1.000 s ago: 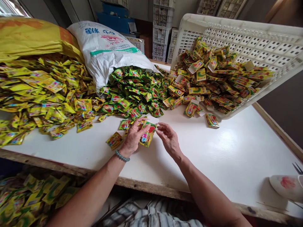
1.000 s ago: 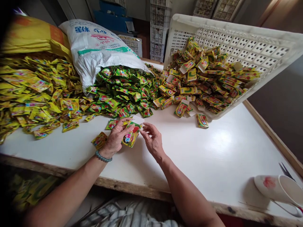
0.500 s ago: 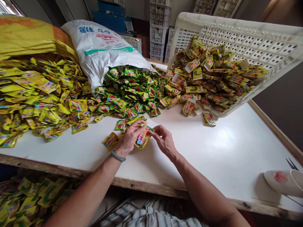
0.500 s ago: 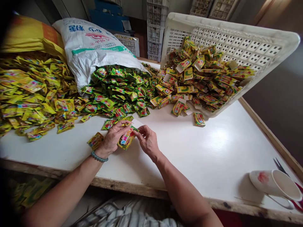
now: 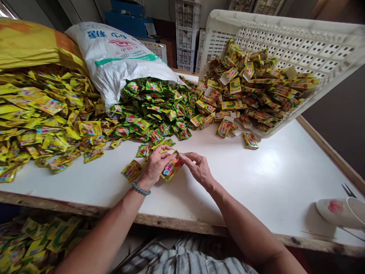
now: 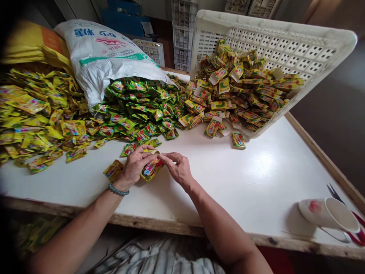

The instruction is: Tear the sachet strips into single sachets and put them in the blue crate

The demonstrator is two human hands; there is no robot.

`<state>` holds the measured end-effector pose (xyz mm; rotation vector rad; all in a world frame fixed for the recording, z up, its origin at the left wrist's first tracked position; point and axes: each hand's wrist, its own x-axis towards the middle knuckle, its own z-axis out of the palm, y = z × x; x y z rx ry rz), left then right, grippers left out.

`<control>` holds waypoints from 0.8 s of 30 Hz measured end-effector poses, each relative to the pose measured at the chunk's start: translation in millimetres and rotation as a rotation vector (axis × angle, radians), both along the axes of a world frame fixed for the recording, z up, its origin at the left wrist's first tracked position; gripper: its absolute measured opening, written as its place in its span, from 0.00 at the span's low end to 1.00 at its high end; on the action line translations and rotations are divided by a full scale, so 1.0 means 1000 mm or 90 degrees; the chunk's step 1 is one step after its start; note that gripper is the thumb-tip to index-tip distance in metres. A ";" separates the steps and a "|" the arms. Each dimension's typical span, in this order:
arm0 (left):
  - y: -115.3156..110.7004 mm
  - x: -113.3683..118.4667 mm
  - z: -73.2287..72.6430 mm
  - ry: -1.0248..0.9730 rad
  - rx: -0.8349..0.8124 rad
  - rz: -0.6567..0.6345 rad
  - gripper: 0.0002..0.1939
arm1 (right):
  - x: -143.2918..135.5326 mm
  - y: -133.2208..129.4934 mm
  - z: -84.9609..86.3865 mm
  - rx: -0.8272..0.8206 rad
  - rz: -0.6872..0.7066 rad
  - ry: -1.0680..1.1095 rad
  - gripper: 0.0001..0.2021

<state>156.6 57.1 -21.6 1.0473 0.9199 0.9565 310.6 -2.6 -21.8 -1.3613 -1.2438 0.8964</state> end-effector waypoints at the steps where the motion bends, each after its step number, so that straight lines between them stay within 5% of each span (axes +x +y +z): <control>1: 0.000 -0.001 0.000 0.005 -0.002 -0.003 0.24 | 0.000 0.000 0.001 -0.021 0.006 0.025 0.14; 10: -0.001 0.001 0.002 0.028 -0.018 -0.061 0.25 | 0.006 0.007 -0.002 -0.116 -0.020 0.269 0.15; 16: -0.001 -0.003 0.001 0.038 0.011 -0.089 0.24 | 0.018 0.005 0.000 -0.135 0.073 0.239 0.16; 24: 0.000 -0.007 -0.002 0.068 0.082 -0.115 0.21 | 0.021 0.002 0.006 -0.149 0.068 0.222 0.15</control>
